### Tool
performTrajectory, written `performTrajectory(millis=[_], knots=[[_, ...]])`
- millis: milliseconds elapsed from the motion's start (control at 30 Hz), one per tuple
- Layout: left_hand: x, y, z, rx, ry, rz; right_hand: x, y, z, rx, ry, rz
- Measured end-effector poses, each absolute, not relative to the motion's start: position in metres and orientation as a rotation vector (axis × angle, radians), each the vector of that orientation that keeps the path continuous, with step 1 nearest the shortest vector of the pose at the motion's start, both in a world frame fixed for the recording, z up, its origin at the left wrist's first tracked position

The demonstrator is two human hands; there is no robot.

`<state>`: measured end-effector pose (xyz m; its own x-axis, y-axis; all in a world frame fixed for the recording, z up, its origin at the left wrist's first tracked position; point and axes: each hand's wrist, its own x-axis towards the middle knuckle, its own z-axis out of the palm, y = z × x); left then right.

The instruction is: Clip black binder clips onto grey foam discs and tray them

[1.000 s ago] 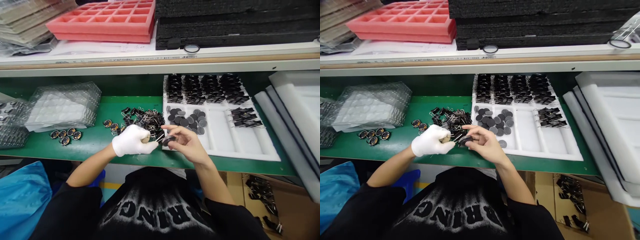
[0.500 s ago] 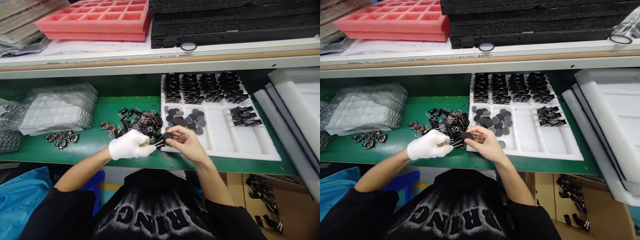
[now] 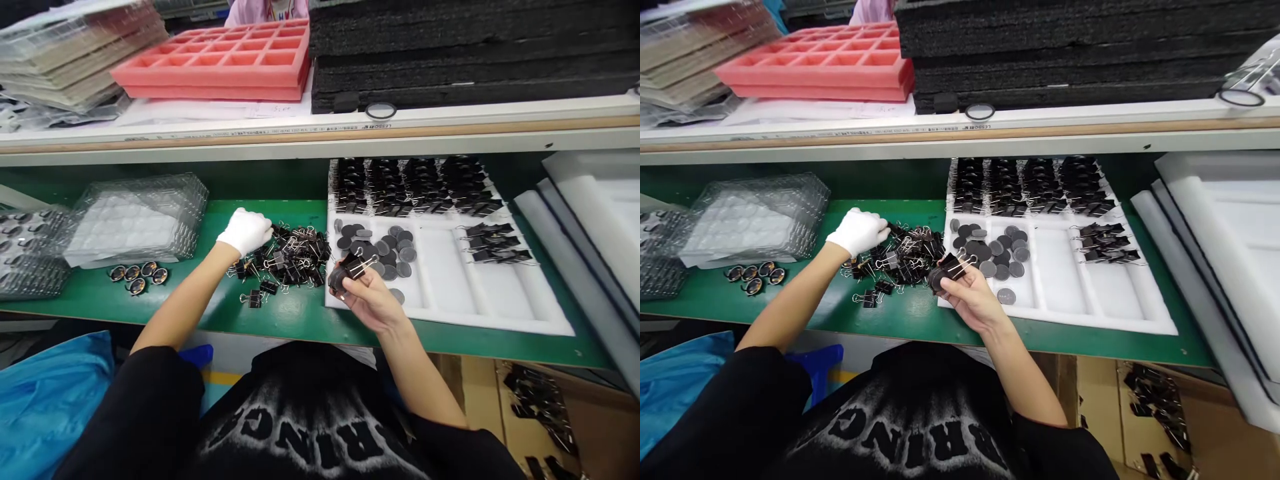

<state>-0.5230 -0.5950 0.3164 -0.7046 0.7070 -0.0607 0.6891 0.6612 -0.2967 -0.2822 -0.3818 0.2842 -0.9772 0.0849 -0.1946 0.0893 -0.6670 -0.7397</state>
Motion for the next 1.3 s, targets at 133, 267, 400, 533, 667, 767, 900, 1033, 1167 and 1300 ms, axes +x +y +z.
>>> performTrajectory(millis=[133,267,400,533,667,767,900,1033,1167,1300], knots=[[-0.51,-0.604,0.321,-1.089,-2.642,0.303,-0.281,-0.381,0.285,0.334,1.286,-2.824],[-0.474,-0.608,0.327,-0.986,-2.493,-0.302,-0.293,-0.389,0.288,0.215,1.378,-2.848],[-0.429,-0.6,0.327,-1.26,-2.448,-0.91,-0.311,-0.405,0.292,0.136,1.417,-2.891],[-0.405,-0.598,0.329,-1.39,-2.547,-1.008,-0.313,-0.409,0.294,0.155,1.422,-2.87],[-0.396,-0.599,0.334,-1.434,-2.689,-0.93,-0.305,-0.405,0.296,0.19,1.521,-2.838],[-0.389,-0.594,0.34,-1.322,-2.795,-0.931,-0.3,-0.403,0.296,0.205,1.601,-2.797],[-0.385,-0.591,0.349,-1.275,-2.919,-1.082,-0.293,-0.399,0.299,0.146,1.719,-2.777],[-0.387,-0.597,0.352,-1.244,-2.984,-1.211,-0.29,-0.392,0.305,0.248,1.787,-2.876],[-0.388,-0.599,0.349,-1.297,-2.923,-1.273,-0.295,-0.385,0.305,0.345,1.727,-2.923],[-0.39,-0.596,0.346,-1.36,-2.876,-1.275,-0.295,-0.382,0.297,0.299,1.734,-2.848]])
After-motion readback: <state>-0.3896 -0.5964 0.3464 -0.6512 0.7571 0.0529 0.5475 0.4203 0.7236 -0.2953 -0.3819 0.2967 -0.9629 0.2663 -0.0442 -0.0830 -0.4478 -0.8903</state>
